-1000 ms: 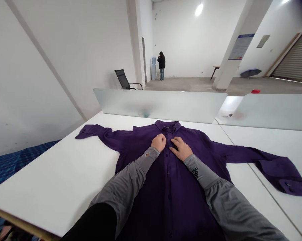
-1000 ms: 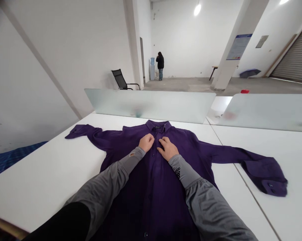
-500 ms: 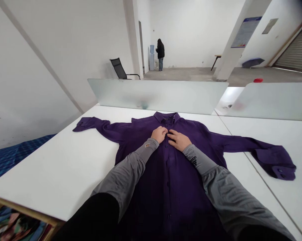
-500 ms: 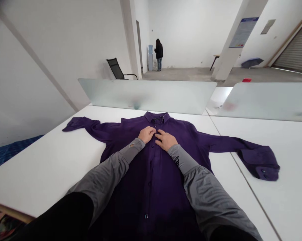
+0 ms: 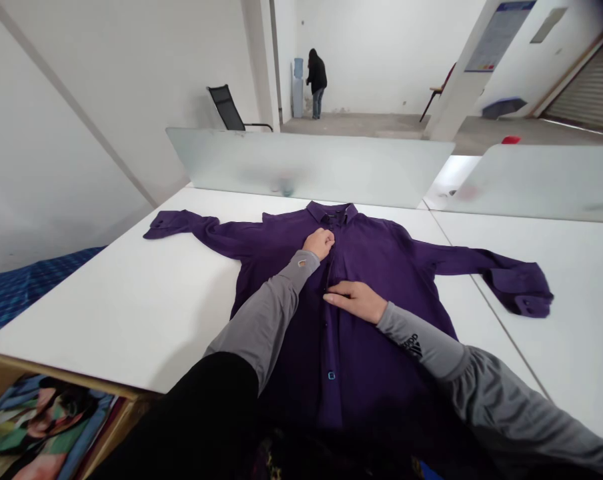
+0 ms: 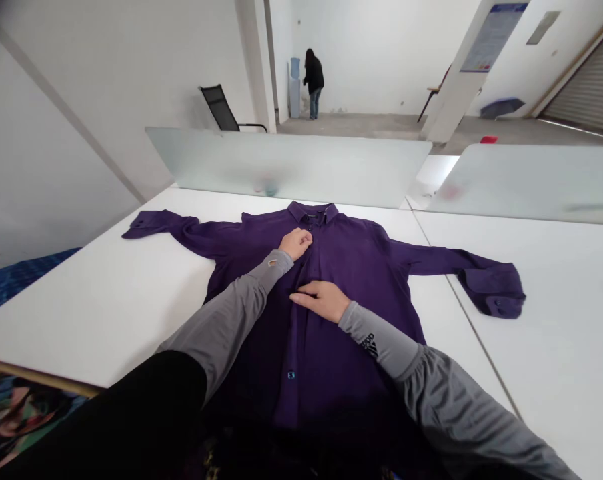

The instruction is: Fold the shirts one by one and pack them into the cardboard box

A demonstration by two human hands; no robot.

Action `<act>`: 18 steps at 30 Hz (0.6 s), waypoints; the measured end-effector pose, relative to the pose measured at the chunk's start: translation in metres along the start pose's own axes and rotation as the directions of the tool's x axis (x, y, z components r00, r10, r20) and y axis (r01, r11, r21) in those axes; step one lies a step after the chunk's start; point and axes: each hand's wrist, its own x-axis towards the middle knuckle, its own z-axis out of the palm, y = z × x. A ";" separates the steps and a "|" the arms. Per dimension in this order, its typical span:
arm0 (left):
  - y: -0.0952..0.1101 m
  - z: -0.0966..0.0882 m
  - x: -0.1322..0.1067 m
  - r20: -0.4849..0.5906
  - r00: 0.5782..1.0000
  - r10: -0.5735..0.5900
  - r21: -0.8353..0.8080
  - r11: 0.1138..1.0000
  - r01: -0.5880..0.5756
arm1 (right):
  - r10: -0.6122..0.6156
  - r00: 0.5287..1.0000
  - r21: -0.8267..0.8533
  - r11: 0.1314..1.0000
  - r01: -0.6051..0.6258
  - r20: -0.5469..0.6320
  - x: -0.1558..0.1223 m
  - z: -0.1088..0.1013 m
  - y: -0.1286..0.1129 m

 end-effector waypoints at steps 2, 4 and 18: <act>0.000 0.000 0.000 0.003 1.000 0.002 0.007 1.000 -0.002 | 0.165 0.980 0.248 0.950 -0.189 0.115 -0.011 0.011 -0.012; 0.000 0.000 0.000 0.006 1.000 0.001 0.018 1.000 -0.001 | 0.299 0.927 0.411 0.834 -0.369 0.224 -0.020 0.022 -0.021; 0.018 -0.028 -0.036 0.162 0.982 0.092 0.106 0.988 -0.110 | 0.515 0.851 0.697 0.573 -0.432 0.105 -0.086 0.041 -0.042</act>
